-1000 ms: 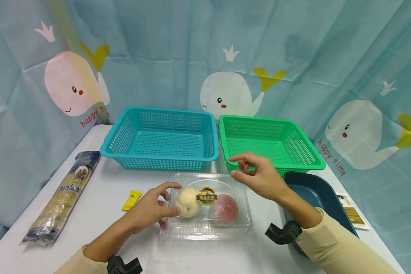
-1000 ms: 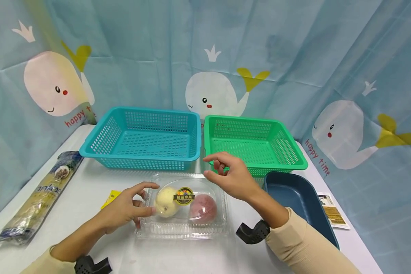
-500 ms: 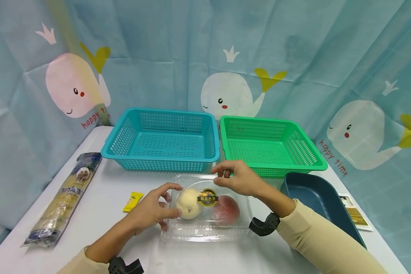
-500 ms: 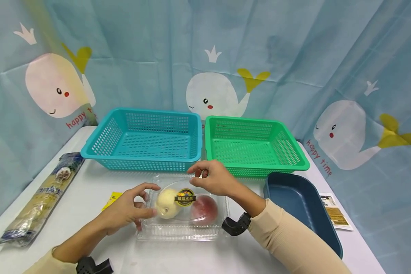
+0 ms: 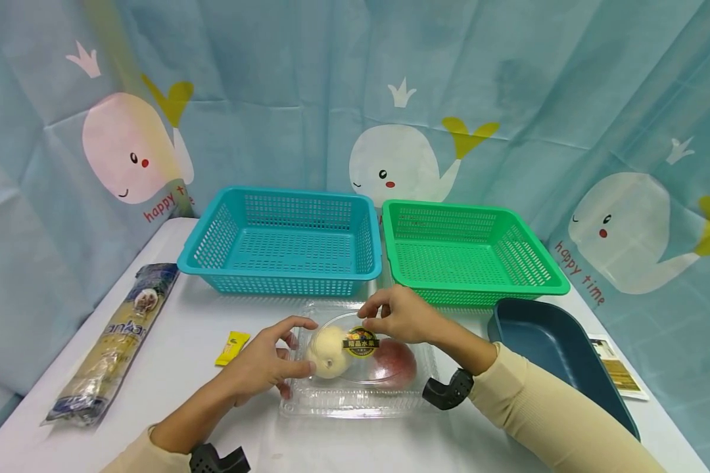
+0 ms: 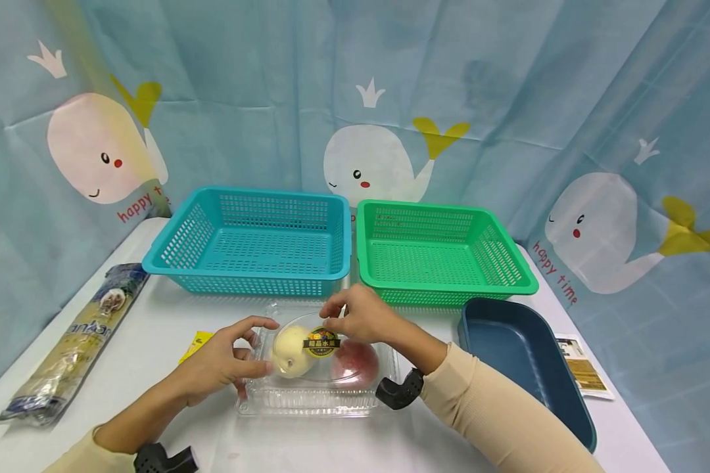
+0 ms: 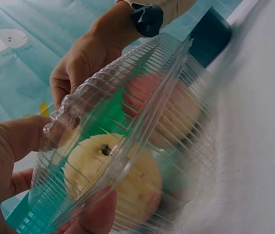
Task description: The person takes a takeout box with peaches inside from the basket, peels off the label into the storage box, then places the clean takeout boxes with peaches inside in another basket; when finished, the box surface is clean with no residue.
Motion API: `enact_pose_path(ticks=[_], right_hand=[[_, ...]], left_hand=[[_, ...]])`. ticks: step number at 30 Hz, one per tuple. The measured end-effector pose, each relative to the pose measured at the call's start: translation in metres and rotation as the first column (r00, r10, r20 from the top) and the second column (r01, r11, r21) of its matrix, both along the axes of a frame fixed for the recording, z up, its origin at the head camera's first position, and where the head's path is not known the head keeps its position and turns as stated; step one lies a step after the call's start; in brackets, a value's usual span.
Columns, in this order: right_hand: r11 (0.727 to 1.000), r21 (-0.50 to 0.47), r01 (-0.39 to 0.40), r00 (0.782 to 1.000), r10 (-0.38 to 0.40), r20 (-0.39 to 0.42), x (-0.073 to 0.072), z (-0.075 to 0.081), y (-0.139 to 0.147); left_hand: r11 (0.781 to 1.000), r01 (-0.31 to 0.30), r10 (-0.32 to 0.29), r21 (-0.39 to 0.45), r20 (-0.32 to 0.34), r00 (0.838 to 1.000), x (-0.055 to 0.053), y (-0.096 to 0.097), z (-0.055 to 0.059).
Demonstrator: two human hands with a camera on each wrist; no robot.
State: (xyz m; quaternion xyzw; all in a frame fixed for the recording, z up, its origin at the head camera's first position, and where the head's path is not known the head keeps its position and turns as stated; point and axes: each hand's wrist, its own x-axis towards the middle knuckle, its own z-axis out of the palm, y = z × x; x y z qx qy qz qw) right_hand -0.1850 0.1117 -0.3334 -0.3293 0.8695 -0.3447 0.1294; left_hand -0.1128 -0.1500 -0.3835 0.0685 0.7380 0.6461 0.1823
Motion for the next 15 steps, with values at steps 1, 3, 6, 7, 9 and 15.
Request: enact_pose_path(ticks=[1, 3, 6, 7, 9, 15], right_hand=[[1.0, 0.012, -0.002, 1.0, 0.002, 0.001, 0.0, -0.001, -0.001], [0.999, 0.04, -0.006, 1.0, 0.006, -0.003, 0.0, -0.002, -0.002], [0.997, 0.071, 0.004, 1.0, -0.002, -0.021, 0.002, -0.002, -0.006], [0.997, 0.078, 0.011, 1.0, -0.008, -0.028, 0.002, -0.002, -0.007], [0.995, 0.093, 0.025, 0.999, -0.021, -0.042, 0.004, -0.001, -0.009], [0.992, 0.115, 0.056, 0.997, -0.049, -0.061, 0.009, -0.001, -0.013]], left_hand=[[1.0, -0.001, 0.001, 0.0, 0.0, 1.0, 0.0, 0.0, 0.0], [1.0, -0.002, 0.002, -0.001, -0.001, 1.0, 0.0, 0.0, 0.0], [1.0, -0.003, 0.003, -0.003, -0.001, 1.0, 0.0, 0.0, 0.0], [1.0, -0.004, 0.004, -0.003, -0.001, 1.0, 0.0, 0.0, 0.0], [1.0, -0.006, 0.006, -0.005, -0.001, 1.0, 0.0, 0.0, 0.0], [1.0, -0.008, 0.008, -0.012, -0.005, 1.0, 0.001, 0.001, -0.001]])
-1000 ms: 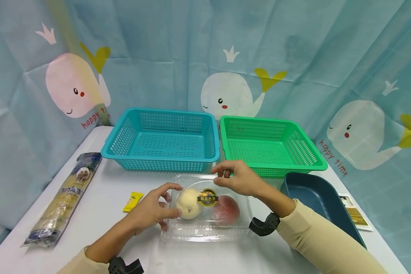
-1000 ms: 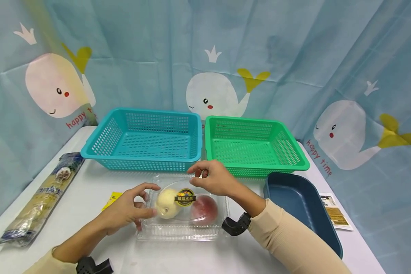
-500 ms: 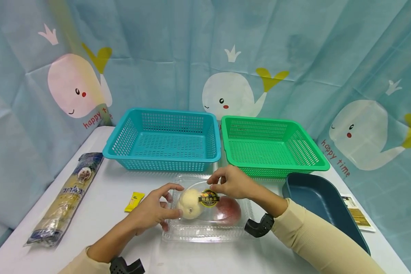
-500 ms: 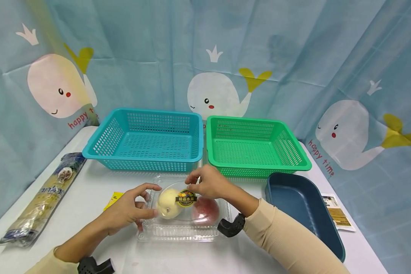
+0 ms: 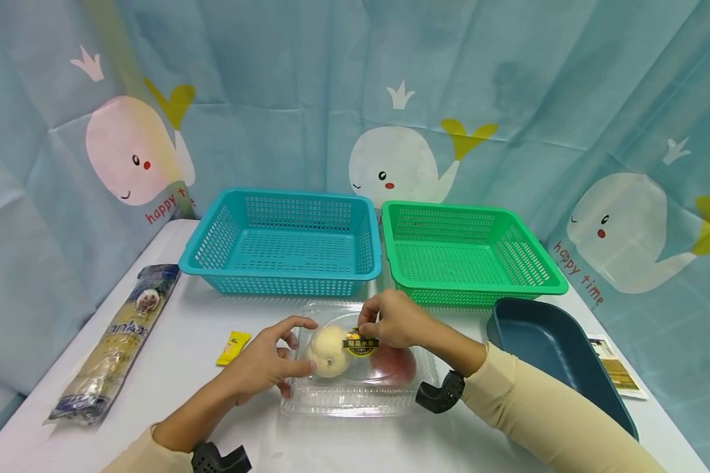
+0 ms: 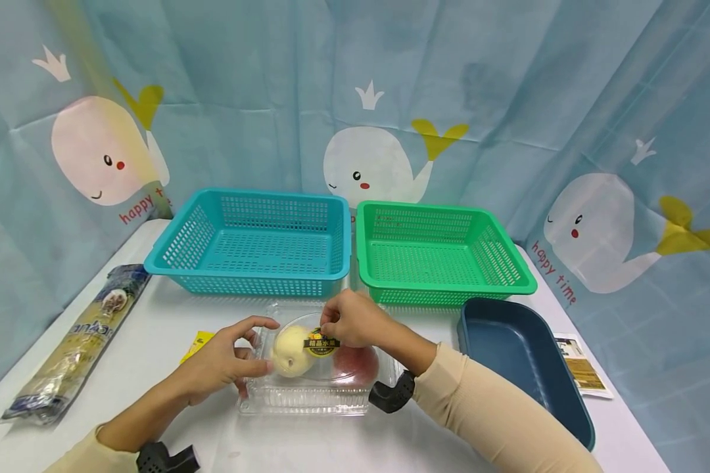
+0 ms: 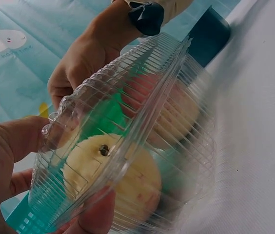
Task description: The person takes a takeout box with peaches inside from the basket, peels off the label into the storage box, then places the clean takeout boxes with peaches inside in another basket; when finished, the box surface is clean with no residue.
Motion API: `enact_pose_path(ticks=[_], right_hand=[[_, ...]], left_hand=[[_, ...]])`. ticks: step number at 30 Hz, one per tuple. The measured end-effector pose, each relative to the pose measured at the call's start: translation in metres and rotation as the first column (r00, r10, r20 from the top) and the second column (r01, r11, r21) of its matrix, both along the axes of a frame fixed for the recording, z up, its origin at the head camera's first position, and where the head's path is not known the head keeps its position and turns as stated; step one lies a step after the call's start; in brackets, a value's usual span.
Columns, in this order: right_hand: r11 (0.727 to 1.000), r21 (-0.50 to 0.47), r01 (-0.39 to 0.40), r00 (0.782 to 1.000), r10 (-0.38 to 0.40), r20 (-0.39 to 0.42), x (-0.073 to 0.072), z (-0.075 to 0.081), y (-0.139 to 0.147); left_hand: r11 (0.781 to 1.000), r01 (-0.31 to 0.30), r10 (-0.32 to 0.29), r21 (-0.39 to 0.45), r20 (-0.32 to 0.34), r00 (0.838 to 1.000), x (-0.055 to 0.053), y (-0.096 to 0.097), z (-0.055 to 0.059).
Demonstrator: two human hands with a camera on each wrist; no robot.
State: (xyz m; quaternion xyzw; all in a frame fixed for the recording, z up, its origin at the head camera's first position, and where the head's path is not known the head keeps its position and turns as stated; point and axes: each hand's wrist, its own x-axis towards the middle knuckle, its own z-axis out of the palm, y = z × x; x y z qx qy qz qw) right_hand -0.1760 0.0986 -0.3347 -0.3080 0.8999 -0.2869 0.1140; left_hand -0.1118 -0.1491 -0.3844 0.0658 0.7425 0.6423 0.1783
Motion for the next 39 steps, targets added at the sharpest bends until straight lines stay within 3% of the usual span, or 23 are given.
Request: enact_pose_path(ticks=[7, 14, 22, 32, 39], right_hand=[[1.0, -0.024, 0.011, 0.998, -0.012, -0.056, 0.006, -0.003, 0.003], [0.986, -0.168, 0.015, 1.0, -0.016, -0.006, 0.012, -0.007, 0.012], [0.913, -0.403, 0.058, 0.994, -0.014, 0.113, 0.012, 0.009, 0.027], [0.931, -0.364, -0.026, 0.997, 0.05, 0.058, 0.008, 0.044, 0.067], [0.93, -0.335, -0.151, 0.988, 0.153, -0.023, 0.008, 0.053, 0.097]], left_hand=[[1.0, -0.001, 0.001, -0.005, -0.003, 1.0, 0.0, 0.001, 0.0], [1.0, -0.005, 0.005, -0.004, -0.005, 1.0, 0.001, 0.001, 0.0], [1.0, -0.009, 0.009, -0.006, -0.006, 1.0, 0.002, 0.0, 0.0], [1.0, -0.012, 0.012, -0.002, -0.007, 1.0, 0.002, 0.001, 0.001], [1.0, -0.011, 0.011, -0.003, -0.007, 1.0, 0.003, 0.002, 0.0]])
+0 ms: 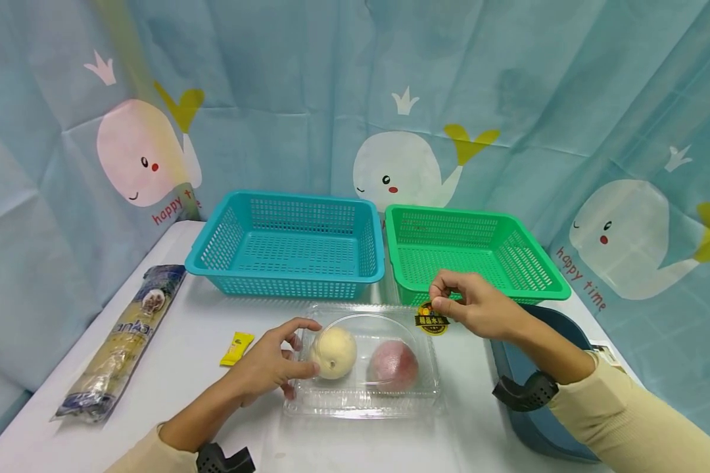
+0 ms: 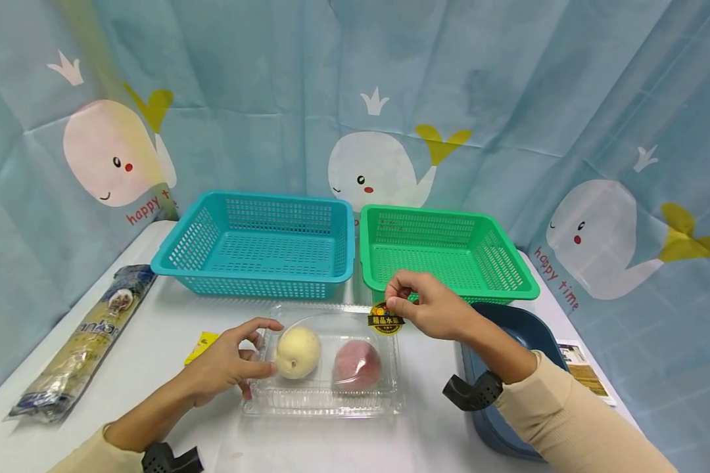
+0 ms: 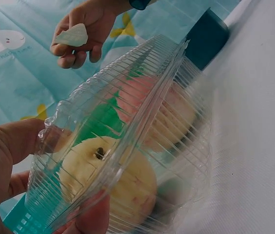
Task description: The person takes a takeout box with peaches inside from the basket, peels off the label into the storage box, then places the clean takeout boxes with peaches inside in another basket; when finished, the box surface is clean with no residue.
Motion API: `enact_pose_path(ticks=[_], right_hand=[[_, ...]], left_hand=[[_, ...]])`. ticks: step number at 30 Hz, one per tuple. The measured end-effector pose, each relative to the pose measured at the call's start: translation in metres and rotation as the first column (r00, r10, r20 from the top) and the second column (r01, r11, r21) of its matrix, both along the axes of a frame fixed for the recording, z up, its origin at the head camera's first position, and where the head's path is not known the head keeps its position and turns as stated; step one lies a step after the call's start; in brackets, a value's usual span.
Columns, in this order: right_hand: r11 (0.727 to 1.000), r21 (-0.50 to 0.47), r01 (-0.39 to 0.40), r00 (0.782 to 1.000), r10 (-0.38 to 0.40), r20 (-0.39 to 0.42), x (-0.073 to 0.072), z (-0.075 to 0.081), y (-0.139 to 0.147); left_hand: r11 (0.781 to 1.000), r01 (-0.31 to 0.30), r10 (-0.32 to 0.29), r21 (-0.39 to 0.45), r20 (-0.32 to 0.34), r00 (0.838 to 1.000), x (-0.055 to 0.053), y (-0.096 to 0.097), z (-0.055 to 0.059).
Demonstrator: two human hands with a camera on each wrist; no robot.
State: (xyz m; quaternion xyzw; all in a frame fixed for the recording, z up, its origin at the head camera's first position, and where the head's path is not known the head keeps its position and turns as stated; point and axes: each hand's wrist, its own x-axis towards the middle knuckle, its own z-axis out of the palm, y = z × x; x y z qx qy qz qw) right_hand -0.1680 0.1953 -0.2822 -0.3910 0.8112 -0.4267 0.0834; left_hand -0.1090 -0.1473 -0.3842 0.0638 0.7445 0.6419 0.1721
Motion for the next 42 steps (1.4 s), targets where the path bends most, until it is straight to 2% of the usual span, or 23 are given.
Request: enact_pose_path(ticks=[8, 17, 26, 30, 42], right_hand=[[0.999, -0.001, -0.035, 0.997, 0.035, 0.065, 0.004, 0.005, 0.029], [0.999, 0.034, 0.011, 1.0, -0.011, 0.003, 0.004, -0.005, 0.072], [0.998, 0.026, 0.06, 0.998, -0.06, 0.014, 0.002, -0.028, 0.114], [0.999, 0.027, 0.046, 0.998, -0.046, 0.032, -0.003, -0.042, 0.132], [1.0, 0.027, 0.015, 1.0, -0.015, 0.006, -0.014, -0.086, 0.174]], left_hand=[[1.0, 0.006, -0.006, -0.002, 0.0, 1.0, 0.0, 0.001, -0.001], [1.0, 0.004, -0.004, -0.019, 0.007, 1.0, -0.002, 0.004, -0.001], [1.0, 0.009, -0.009, 0.006, 0.004, 1.0, -0.002, 0.004, 0.001], [1.0, -0.005, 0.005, 0.0, 0.004, 1.0, 0.0, 0.003, 0.001], [1.0, -0.012, 0.012, 0.005, 0.004, 1.0, 0.001, 0.001, 0.002]])
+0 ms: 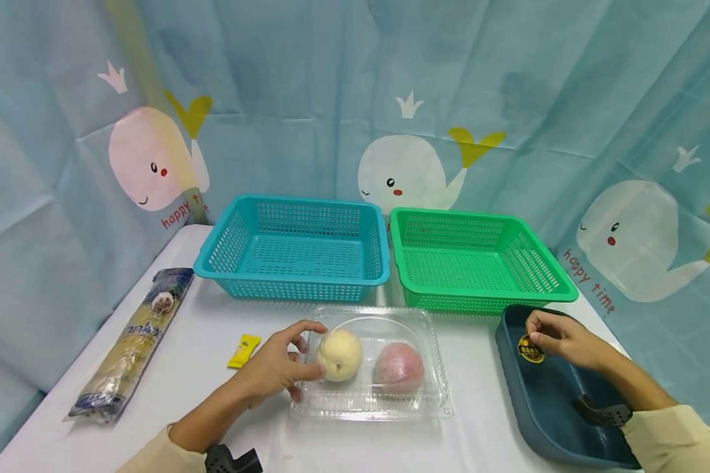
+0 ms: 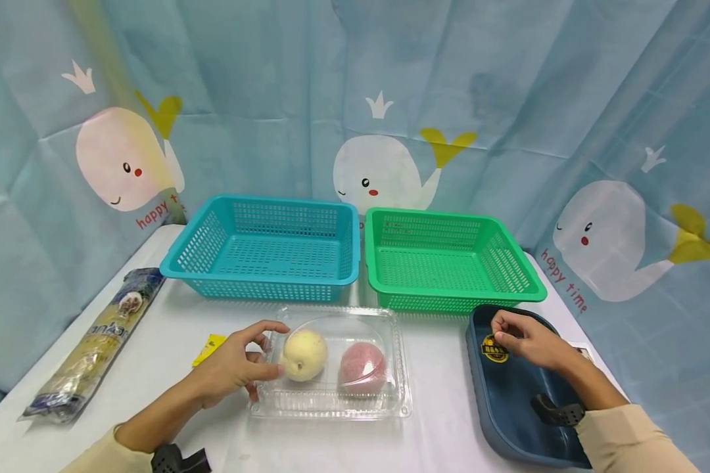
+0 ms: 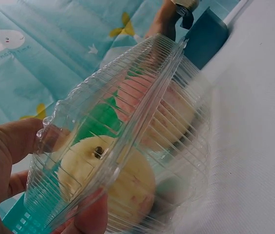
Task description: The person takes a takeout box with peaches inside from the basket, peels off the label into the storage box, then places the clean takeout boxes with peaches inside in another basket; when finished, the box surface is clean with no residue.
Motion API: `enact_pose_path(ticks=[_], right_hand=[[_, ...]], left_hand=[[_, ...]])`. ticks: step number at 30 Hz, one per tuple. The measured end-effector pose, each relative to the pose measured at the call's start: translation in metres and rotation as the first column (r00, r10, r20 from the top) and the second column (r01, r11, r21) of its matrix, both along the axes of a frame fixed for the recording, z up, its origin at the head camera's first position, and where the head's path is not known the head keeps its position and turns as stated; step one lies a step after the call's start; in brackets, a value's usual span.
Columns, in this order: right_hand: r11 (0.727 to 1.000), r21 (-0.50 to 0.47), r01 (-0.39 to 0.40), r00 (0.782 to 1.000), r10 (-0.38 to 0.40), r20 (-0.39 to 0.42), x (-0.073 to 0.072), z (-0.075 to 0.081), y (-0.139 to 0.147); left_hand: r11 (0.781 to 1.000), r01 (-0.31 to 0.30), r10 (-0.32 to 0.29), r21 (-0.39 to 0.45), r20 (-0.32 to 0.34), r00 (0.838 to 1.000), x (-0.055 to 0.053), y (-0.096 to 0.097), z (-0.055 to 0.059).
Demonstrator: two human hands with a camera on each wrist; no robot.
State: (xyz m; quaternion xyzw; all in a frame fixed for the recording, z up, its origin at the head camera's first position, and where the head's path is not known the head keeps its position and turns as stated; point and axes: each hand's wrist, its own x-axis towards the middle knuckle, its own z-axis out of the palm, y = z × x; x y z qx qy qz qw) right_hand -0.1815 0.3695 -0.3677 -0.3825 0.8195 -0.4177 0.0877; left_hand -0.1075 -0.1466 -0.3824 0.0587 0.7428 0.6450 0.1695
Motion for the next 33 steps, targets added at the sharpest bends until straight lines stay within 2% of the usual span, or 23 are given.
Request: enact_pose_path(ticks=[7, 12, 16, 18, 23, 27, 33], right_hand=[[0.992, 0.068, 0.103, 0.994, -0.101, -0.032, -0.004, -0.024, 0.011], [0.988, 0.107, 0.11, 0.993, -0.105, -0.049, -0.008, -0.036, 0.014], [0.98, 0.151, 0.131, 0.988, -0.116, -0.102, -0.011, -0.041, 0.014], [0.965, 0.198, 0.173, 0.979, -0.146, -0.143, -0.01, -0.041, 0.013], [0.91, 0.295, 0.291, 0.941, -0.216, -0.262, -0.008, -0.04, 0.011], [0.888, 0.32, 0.33, 0.918, -0.223, -0.328, -0.009, -0.042, 0.012], [0.823, 0.409, 0.394, 0.89, -0.23, -0.395, -0.007, -0.043, 0.014]], left_hand=[[1.0, 0.004, -0.004, 0.007, 0.007, 1.0, -0.002, 0.0, -0.002], [1.0, 0.011, -0.011, 0.02, 0.009, 1.0, -0.002, 0.001, -0.003], [1.0, 0.009, -0.009, 0.026, 0.009, 1.0, -0.002, 0.0, -0.004], [1.0, 0.008, -0.008, 0.029, 0.01, 1.0, -0.001, -0.001, -0.004], [0.999, 0.013, -0.013, 0.031, 0.006, 1.0, -0.001, -0.002, -0.001], [1.0, 0.012, -0.012, 0.029, 0.002, 1.0, -0.001, -0.002, -0.001], [1.0, 0.009, -0.009, 0.03, 0.007, 1.0, -0.001, -0.002, -0.003]])
